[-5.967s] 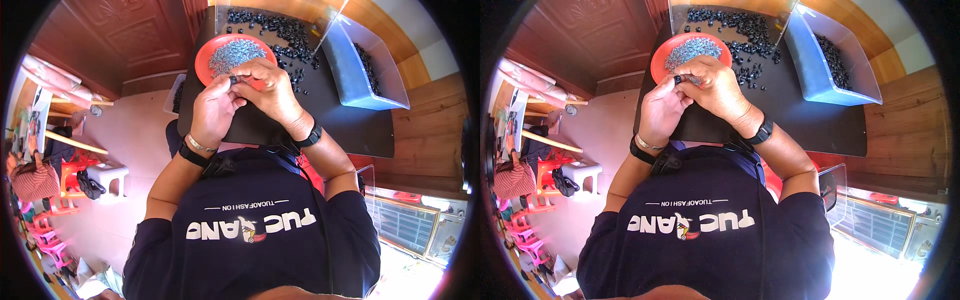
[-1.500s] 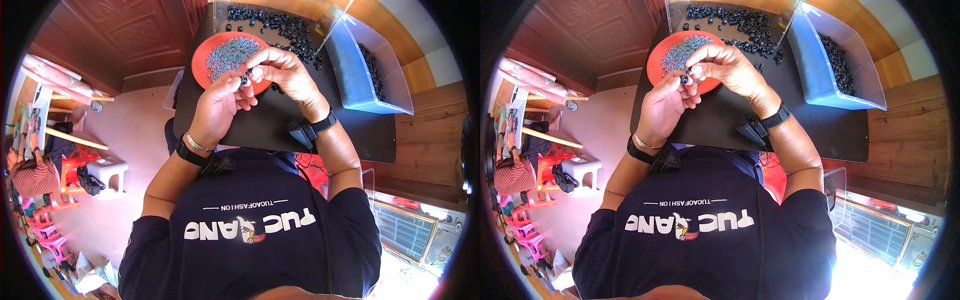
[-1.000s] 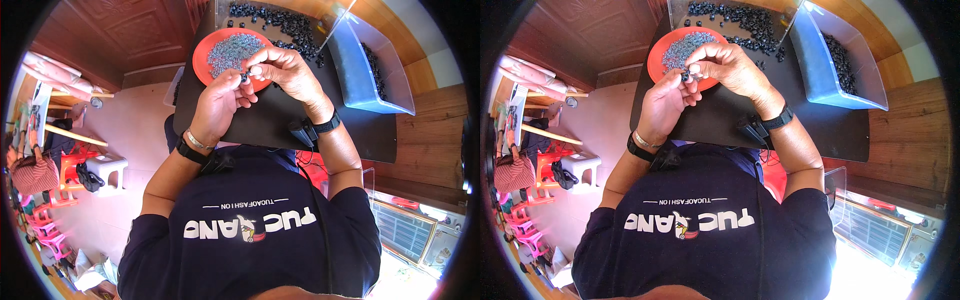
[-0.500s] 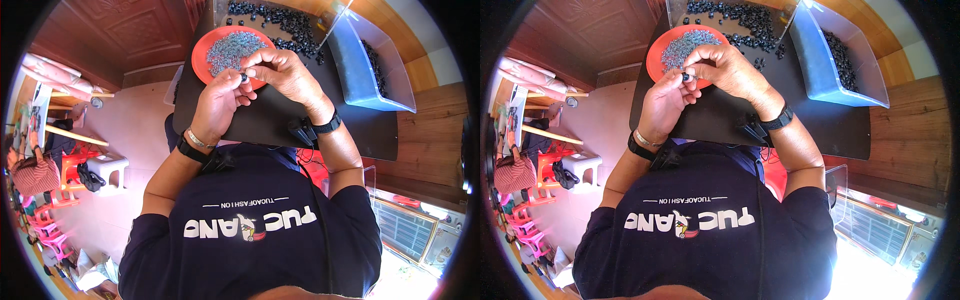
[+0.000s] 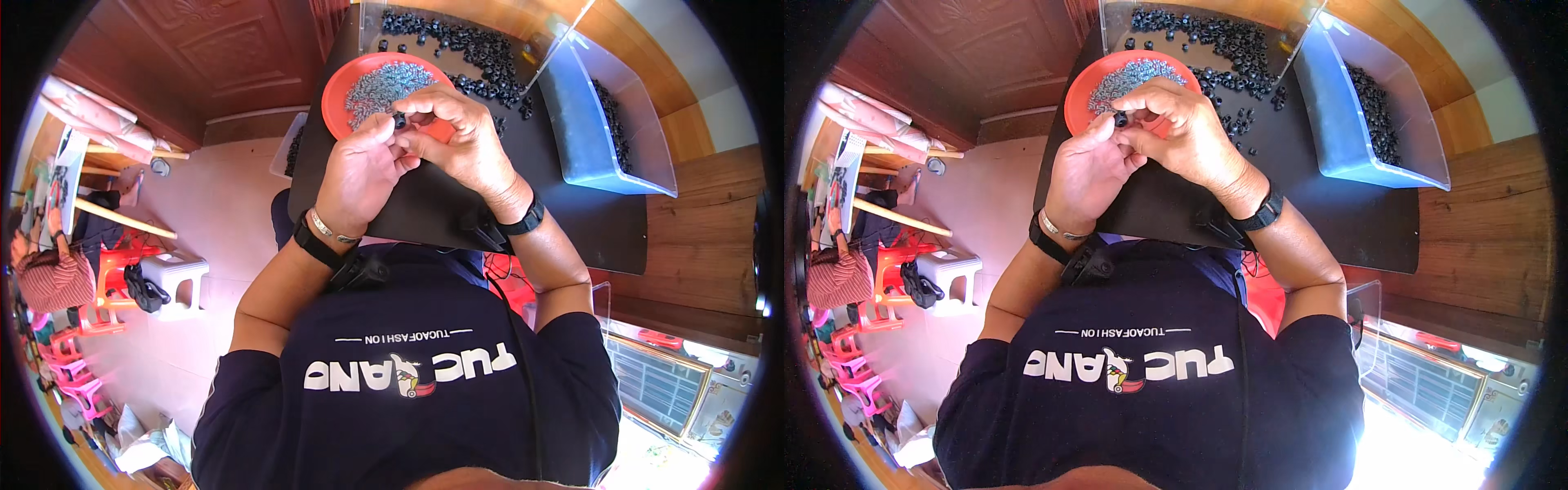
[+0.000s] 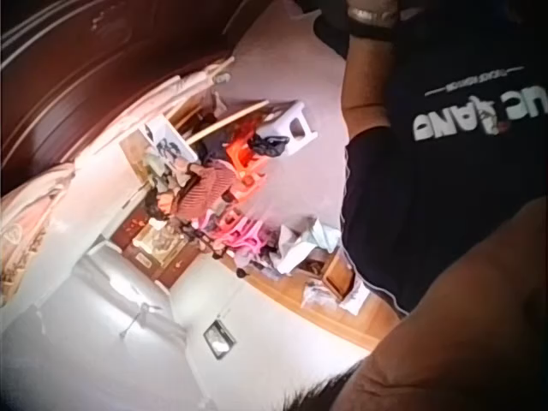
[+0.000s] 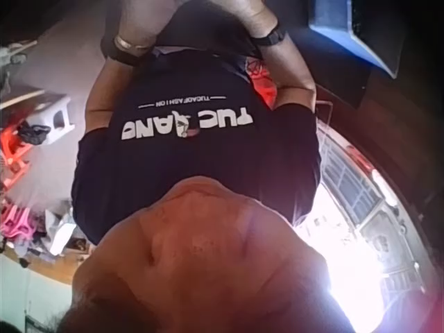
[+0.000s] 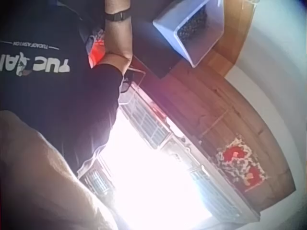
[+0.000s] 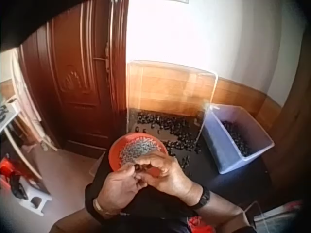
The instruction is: Sorting small black plastic components into a red plate and a plastic storage bin.
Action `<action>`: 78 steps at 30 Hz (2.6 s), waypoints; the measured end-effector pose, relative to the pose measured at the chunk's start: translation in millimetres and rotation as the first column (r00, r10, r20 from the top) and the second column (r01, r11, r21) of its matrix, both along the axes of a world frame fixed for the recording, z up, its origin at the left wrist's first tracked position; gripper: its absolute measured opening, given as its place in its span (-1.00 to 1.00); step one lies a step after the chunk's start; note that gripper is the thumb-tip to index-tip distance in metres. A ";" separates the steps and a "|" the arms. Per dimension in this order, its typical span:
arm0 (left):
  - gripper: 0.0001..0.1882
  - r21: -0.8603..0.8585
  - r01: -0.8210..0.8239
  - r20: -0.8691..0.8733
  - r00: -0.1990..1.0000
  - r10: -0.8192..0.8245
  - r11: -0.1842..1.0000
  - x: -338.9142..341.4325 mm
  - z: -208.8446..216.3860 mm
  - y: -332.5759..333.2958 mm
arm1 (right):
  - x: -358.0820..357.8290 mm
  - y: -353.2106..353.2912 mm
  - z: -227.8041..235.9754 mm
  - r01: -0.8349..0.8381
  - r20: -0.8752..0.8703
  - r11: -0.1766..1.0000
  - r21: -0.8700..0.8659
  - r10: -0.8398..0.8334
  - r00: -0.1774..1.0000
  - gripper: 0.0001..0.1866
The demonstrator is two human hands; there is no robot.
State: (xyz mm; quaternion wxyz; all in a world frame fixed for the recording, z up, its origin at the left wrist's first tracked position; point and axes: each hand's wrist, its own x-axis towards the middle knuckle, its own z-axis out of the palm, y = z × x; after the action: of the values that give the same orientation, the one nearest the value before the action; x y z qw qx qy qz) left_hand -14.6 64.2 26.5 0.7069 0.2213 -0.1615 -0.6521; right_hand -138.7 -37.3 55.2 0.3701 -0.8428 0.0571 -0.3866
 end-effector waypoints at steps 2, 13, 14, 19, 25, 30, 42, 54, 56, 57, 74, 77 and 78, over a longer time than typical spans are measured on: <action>-0.77 0.003 -0.019 -0.012 1.000 0.019 1.000 -0.9 2.1 0.3 | 1.6 -0.6 -4.8 0.030 0.015 0.999 -0.032 -0.029 0.999 -0.67; -0.82 -0.017 0.006 -0.029 1.000 -0.007 1.000 -1.3 -3.1 -1.9 | 3.8 5.1 -6.7 0.210 0.089 0.949 -0.236 -0.194 0.977 -0.67; -0.82 -0.016 0.007 -0.028 1.000 -0.007 1.000 -1.6 -2.9 -1.9 | 3.6 4.9 -6.6 0.220 0.081 0.936 -0.275 -0.205 0.975 -0.67; -0.80 -0.047 -0.005 -0.029 1.000 0.004 0.999 -1.4 -3.7 -1.0 | 3.6 6.8 -6.6 0.220 0.070 0.926 -0.308 -0.209 0.975 -0.69; -0.78 -0.074 -0.019 -0.059 0.998 0.014 0.997 -0.9 -5.8 -0.7 | 4.5 9.7 -2.4 0.203 0.067 0.907 -0.370 -0.192 0.979 -0.70; -0.75 -0.096 -0.010 -0.037 0.999 0.006 0.995 -0.1 -8.2 1.1 | 6.2 7.3 -5.2 0.170 0.062 0.900 -0.401 -0.158 0.985 -0.72; -0.74 -0.057 -0.034 -0.037 0.999 0.032 0.998 0.6 -9.9 -0.9 | 4.6 5.5 -5.2 0.184 0.116 0.918 -0.351 -0.153 0.981 -0.68; -0.75 -0.025 0.014 0.003 1.000 -0.014 1.000 31.7 -17.1 15.0 | -91.9 -57.0 78.4 0.842 0.375 0.516 -0.159 -0.757 0.535 -0.79; -0.75 -0.028 0.028 -0.007 1.000 -0.028 0.999 30.7 -16.9 11.7 | -123.8 -63.6 87.6 0.911 0.365 0.211 -0.355 -0.865 0.343 -0.79; -0.75 -0.025 0.026 -0.008 1.000 -0.026 0.999 32.3 -17.5 12.4 | -132.7 -65.4 91.8 0.879 0.382 0.033 -0.475 -0.893 0.239 -0.78; -0.78 0.003 0.012 0.019 1.000 -0.012 1.000 44.1 -35.4 19.1 | -53.0 -103.3 6.2 0.442 -0.577 0.845 -0.300 -0.530 0.621 -0.71; -0.78 -0.004 0.021 0.020 1.000 -0.021 1.000 46.2 -39.9 21.3 | -46.9 -109.3 -11.9 0.380 -0.633 0.844 -0.379 -0.536 0.559 -0.71; -0.77 -0.007 0.028 0.020 0.999 -0.027 1.000 45.8 -40.2 21.2 | -46.2 -113.4 -20.9 0.337 -0.651 0.834 -0.436 -0.551 0.521 -0.71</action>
State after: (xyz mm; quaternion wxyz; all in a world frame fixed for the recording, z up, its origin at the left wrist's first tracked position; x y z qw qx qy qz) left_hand 31.2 85.3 -13.8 0.6970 0.2230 -0.1738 -0.6590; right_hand -185.0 -150.7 34.3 0.0876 -0.9207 0.3705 -0.0856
